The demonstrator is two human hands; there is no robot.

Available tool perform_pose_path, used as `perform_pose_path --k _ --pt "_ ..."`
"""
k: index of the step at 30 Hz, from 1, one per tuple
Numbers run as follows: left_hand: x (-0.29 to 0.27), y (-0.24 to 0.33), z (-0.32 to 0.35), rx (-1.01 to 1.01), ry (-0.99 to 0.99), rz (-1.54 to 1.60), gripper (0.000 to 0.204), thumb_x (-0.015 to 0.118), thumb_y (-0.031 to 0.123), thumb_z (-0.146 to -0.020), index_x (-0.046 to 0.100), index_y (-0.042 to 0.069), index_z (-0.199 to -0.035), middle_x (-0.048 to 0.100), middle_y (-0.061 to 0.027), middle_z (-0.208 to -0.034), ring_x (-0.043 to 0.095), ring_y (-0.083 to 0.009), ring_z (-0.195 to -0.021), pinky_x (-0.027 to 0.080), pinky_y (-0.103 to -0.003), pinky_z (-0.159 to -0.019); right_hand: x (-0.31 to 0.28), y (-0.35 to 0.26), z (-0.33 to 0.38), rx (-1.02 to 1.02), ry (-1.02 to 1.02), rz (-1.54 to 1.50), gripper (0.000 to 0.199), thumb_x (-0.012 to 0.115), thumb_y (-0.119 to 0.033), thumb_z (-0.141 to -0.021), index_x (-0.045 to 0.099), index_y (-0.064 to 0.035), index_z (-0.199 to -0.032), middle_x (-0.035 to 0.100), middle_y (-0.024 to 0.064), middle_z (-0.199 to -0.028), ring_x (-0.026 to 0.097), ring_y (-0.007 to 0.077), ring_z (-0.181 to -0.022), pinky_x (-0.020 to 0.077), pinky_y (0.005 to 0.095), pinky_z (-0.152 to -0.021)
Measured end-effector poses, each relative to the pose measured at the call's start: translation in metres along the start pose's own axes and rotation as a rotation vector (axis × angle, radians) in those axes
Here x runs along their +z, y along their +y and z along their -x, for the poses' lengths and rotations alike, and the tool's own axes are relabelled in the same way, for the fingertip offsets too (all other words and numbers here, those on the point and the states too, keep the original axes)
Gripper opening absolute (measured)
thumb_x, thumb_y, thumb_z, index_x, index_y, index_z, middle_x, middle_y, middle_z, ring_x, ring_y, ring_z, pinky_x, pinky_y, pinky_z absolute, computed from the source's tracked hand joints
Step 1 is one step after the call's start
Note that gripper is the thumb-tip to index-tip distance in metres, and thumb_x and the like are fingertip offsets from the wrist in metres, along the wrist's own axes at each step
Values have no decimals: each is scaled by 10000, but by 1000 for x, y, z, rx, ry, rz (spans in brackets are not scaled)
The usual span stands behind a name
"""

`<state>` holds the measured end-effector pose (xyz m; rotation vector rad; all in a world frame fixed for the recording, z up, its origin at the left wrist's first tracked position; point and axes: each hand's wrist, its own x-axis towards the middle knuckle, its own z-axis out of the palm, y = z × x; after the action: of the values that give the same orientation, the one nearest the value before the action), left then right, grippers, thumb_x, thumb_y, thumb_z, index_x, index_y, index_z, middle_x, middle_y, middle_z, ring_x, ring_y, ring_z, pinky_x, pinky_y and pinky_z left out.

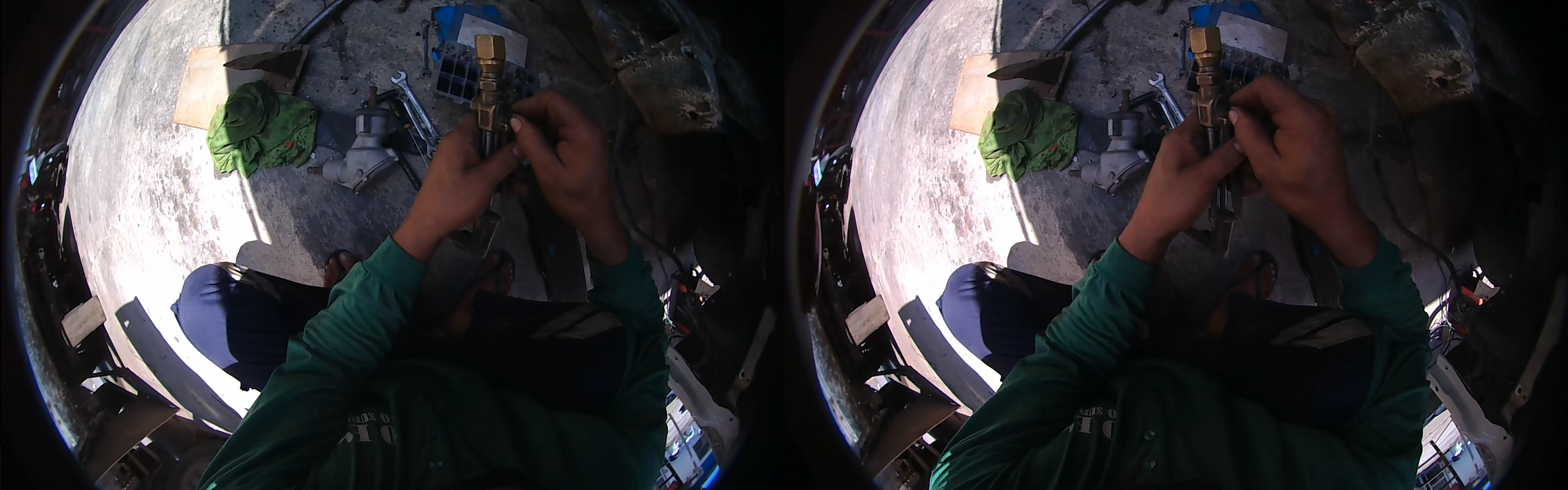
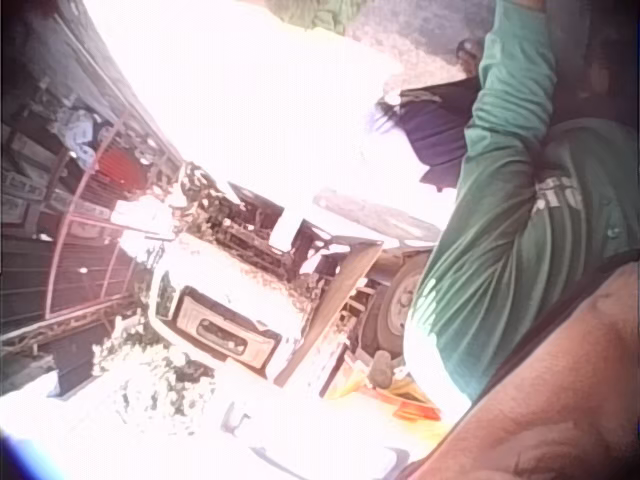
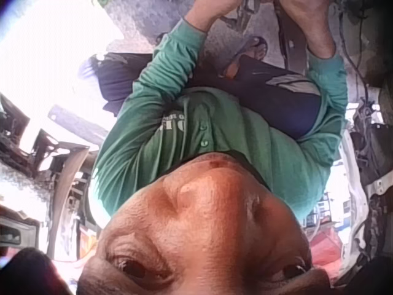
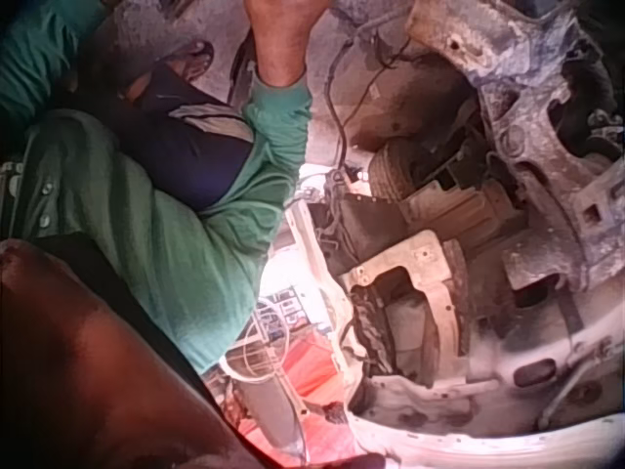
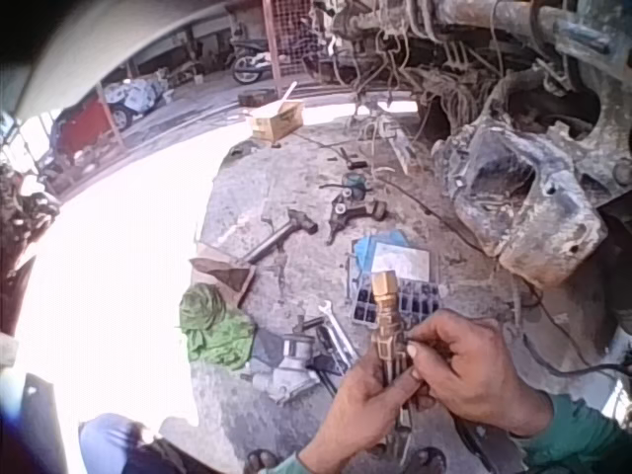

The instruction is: The person assembles a brass valve by hand, inserting a small metal pin and tightening a nut. They then use a wrench to secure the nut on the valve.

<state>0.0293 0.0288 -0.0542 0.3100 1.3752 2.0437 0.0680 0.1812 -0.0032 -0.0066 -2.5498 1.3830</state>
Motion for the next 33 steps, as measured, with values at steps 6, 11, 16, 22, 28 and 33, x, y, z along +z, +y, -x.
perform_pose_path --k 6,11,16,22,28,33 --pt "-1 -5 -1 -40 -5 112 282 648 119 -1002 521 -28 -1205 696 -88 -915 725 -175 -723 580 -281 -627 1 -3 0 3 2 -7 119 658 -87 -948 655 2 -1026 716 128 -821 721 180 -744 534 329 -640" --pt "1 1 1 -54 -34 129 273 601 114 -1001 536 -54 -1206 695 -105 -939 717 -168 -787 594 -284 -680 -1 -5 0 -27 -1 0 112 665 -84 -941 662 -1 -1016 721 130 -835 730 194 -763 536 331 -652" --pt "2 2 2 -50 -55 133 284 602 120 -1001 529 -52 -1215 699 -113 -918 722 -179 -749 589 -285 -658 -3 -9 2 13 -25 -31 95 665 -65 -937 668 -1 -1006 717 126 -829 724 190 -762 531 330 -653" --pt "2 6 4 -52 -56 106 284 609 132 -1006 537 -46 -1215 705 -107 -914 722 -174 -749 587 -285 -656 -4 -10 0 -33 -20 -4 79 665 -49 -932 673 7 -988 706 119 -807 715 179 -740 524 325 -641" --pt "2 5 3 -54 -49 103 288 618 137 -1005 539 -43 -1216 707 -105 -914 720 -172 -747 583 -284 -654 -3 -13 0 -12 -15 -11 73 663 -49 -932 679 10 -972 693 116 -765 700 175 -704 514 325 -620" --pt "-1 2 3 -68 -47 80 305 629 142 -1000 534 -45 -1222 705 -103 -921 721 -173 -751 579 -282 -658 -3 -12 -1 6 -36 37 92 660 -65 -939 676 19 -975 685 113 -764 663 146 -688 495 319 -614"
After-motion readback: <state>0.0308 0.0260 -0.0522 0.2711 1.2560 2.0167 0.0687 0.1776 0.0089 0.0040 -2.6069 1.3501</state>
